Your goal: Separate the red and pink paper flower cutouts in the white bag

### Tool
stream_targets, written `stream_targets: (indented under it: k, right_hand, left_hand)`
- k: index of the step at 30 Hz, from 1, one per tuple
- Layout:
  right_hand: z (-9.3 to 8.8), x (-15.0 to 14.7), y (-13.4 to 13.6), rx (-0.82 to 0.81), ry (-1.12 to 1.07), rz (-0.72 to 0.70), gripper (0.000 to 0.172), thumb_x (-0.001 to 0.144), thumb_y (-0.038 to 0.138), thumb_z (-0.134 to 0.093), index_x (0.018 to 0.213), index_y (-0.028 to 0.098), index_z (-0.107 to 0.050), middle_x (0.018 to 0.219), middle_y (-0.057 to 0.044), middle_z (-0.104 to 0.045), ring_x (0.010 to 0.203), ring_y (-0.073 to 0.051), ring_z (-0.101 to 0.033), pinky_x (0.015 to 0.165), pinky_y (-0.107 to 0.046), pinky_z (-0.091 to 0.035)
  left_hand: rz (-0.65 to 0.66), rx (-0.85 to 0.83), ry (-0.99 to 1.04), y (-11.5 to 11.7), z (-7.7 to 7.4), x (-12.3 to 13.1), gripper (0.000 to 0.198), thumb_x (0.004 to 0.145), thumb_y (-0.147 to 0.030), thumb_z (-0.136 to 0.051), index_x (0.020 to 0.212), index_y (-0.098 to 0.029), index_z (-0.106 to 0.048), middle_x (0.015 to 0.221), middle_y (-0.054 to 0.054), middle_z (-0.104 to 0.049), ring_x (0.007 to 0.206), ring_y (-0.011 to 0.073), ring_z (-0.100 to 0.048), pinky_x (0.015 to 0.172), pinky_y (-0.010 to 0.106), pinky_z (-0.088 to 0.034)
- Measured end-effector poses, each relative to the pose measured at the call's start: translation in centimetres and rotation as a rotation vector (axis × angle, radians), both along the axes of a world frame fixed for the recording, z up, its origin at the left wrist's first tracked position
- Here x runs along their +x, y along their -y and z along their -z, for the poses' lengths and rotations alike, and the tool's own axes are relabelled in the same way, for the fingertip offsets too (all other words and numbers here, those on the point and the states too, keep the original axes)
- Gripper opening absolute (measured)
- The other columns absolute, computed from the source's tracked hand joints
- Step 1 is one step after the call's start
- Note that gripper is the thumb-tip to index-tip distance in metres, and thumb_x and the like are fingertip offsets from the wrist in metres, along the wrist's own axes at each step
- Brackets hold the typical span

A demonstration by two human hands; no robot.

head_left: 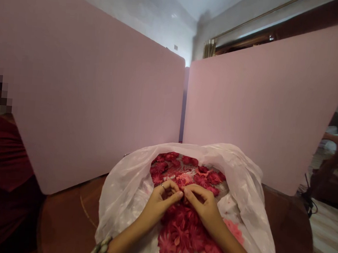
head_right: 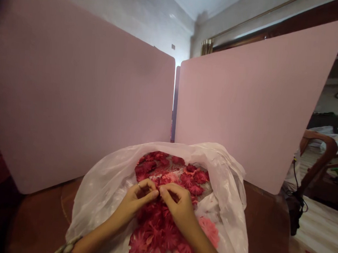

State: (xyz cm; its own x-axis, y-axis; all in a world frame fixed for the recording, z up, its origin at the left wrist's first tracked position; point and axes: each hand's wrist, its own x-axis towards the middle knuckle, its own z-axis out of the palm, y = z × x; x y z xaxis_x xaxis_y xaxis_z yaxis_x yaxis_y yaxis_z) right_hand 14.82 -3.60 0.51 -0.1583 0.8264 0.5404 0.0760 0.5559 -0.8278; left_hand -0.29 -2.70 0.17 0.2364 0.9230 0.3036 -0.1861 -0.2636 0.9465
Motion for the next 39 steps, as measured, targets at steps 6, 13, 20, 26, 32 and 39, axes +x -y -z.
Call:
stream_targets:
  k: [6, 13, 20, 26, 32, 39]
  right_hand:
    - [-0.2, -0.2, 0.2, -0.056, -0.057, -0.064, 0.027, 0.081, 0.038, -0.058, 0.064, 0.017, -0.065, 0.066, -0.003, -0.060, 0.058, -0.015, -0.057, 0.055, -0.025, -0.048]
    - [-0.1, -0.1, 0.3, -0.042, -0.031, -0.069, 0.033, 0.084, 0.038, -0.054, 0.061, 0.018, -0.065, 0.067, -0.004, -0.060, 0.061, -0.016, -0.058, 0.057, -0.025, -0.050]
    - [0.6, -0.6, 0.8, 0.141, 0.171, -0.064, 0.029, 0.091, 0.027, -0.046, 0.107, 0.019, -0.069, 0.096, -0.009, -0.065, 0.089, -0.019, -0.062, 0.081, -0.029, -0.050]
    - [1.1, -0.8, 0.8, 0.241, 0.223, -0.004, 0.033, 0.092, 0.023, -0.045, 0.119, 0.021, -0.063, 0.108, -0.011, -0.064, 0.100, -0.020, -0.060, 0.090, -0.031, -0.048]
    - [0.7, -0.6, 0.3, 0.086, 0.096, 0.069, 0.020, 0.084, 0.029, -0.057, 0.091, 0.021, -0.073, 0.089, -0.007, -0.072, 0.085, -0.021, -0.066, 0.079, -0.031, -0.051]
    - [0.9, -0.3, -0.3, 0.001, 0.113, 0.252, 0.027, 0.082, 0.034, -0.052, 0.067, 0.018, -0.067, 0.066, -0.004, -0.068, 0.063, -0.019, -0.059, 0.060, -0.027, -0.045]
  left_hand:
    - [0.039, -0.013, 0.009, 0.4, -0.2, 0.1, 0.031, 0.069, -0.042, -0.072, 0.069, -0.017, -0.054, 0.060, -0.002, -0.059, 0.057, 0.0120, -0.054, 0.058, 0.023, -0.041]
    - [-0.025, 0.059, -0.073, 0.4, 0.0, 0.0, 0.029, 0.074, -0.043, -0.065, 0.071, -0.017, -0.052, 0.066, -0.002, -0.055, 0.061, 0.0129, -0.053, 0.060, 0.025, -0.042]
    - [-0.276, 0.222, -0.298, 0.4, 0.1, -0.2, 0.014, 0.076, -0.030, -0.058, 0.070, -0.018, -0.052, 0.065, -0.002, -0.053, 0.061, 0.0136, -0.051, 0.059, 0.024, -0.041]
    - [-0.334, 0.278, -0.398, 0.6, 0.0, -0.2, 0.013, 0.074, -0.027, -0.054, 0.065, -0.019, -0.049, 0.060, -0.002, -0.052, 0.058, 0.0136, -0.049, 0.057, 0.024, -0.040]
    - [-0.225, 0.277, -0.370, 0.9, -0.5, -0.1, 0.015, 0.076, -0.028, -0.051, 0.065, -0.019, -0.048, 0.062, -0.002, -0.050, 0.060, 0.0138, -0.047, 0.059, 0.024, -0.038]
    - [-0.136, 0.185, -0.326, 1.0, -0.2, 0.2, 0.014, 0.075, -0.029, -0.052, 0.066, -0.019, -0.048, 0.062, -0.003, -0.046, 0.058, 0.0120, -0.042, 0.055, 0.023, -0.034]
